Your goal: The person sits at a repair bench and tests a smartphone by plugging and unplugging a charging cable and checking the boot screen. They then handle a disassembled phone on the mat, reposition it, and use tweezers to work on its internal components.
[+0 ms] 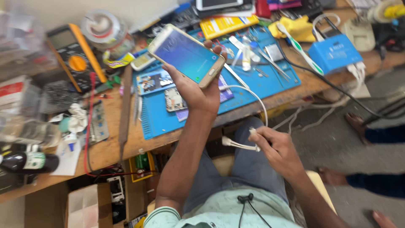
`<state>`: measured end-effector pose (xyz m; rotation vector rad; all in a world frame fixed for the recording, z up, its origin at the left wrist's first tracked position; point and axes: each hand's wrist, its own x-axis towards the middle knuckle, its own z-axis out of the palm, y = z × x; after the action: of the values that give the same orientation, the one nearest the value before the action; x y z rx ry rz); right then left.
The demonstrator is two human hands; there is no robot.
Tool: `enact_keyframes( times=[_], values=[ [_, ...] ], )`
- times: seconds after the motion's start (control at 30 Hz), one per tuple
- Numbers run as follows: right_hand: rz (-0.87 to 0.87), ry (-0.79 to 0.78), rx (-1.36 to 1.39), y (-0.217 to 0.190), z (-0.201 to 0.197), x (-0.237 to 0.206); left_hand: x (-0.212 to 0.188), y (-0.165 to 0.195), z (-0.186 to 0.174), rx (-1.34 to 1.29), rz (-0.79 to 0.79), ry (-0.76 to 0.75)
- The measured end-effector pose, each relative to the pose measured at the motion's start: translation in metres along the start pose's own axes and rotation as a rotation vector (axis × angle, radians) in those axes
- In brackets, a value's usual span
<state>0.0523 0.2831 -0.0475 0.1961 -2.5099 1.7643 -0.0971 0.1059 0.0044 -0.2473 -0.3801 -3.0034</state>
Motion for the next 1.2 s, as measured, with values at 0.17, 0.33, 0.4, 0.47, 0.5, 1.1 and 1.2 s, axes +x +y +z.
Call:
enact_keyframes(
  times=[0.17, 0.33, 0.4, 0.47, 0.5, 1.1, 1.2],
  values=[
    [-0.561, 0.192, -0.197, -0.030, 0.000, 0.014, -0.026, -0.004, -0.010, -0.141, -0.129, -0.061],
    [-0.792, 0.180, -0.436, -0.057, 0.006, 0.044, -0.041, -0.015, -0.014, -0.195, -0.167, -0.121],
    [-0.799, 0.190, -0.460, -0.062, 0.010, 0.049, -0.041, -0.013, -0.013, -0.181, -0.162, -0.105],
    [-0.803, 0.201, -0.484, -0.063, 0.011, 0.049, -0.042, -0.011, -0.012, -0.163, -0.146, -0.129],
    [-0.805, 0.207, -0.494, -0.062, 0.011, 0.049, -0.042, -0.011, -0.011, -0.154, -0.136, -0.142],
    [0.014, 0.190, 0.596, 0.041, -0.006, 0.001, -0.098, -0.017, 0.001, 0.209, -0.394, -0.120],
    [0.227, 0.267, 0.284, 0.056, -0.016, -0.018, -0.116, -0.018, -0.006, 0.154, -0.464, -0.214]
  ],
)
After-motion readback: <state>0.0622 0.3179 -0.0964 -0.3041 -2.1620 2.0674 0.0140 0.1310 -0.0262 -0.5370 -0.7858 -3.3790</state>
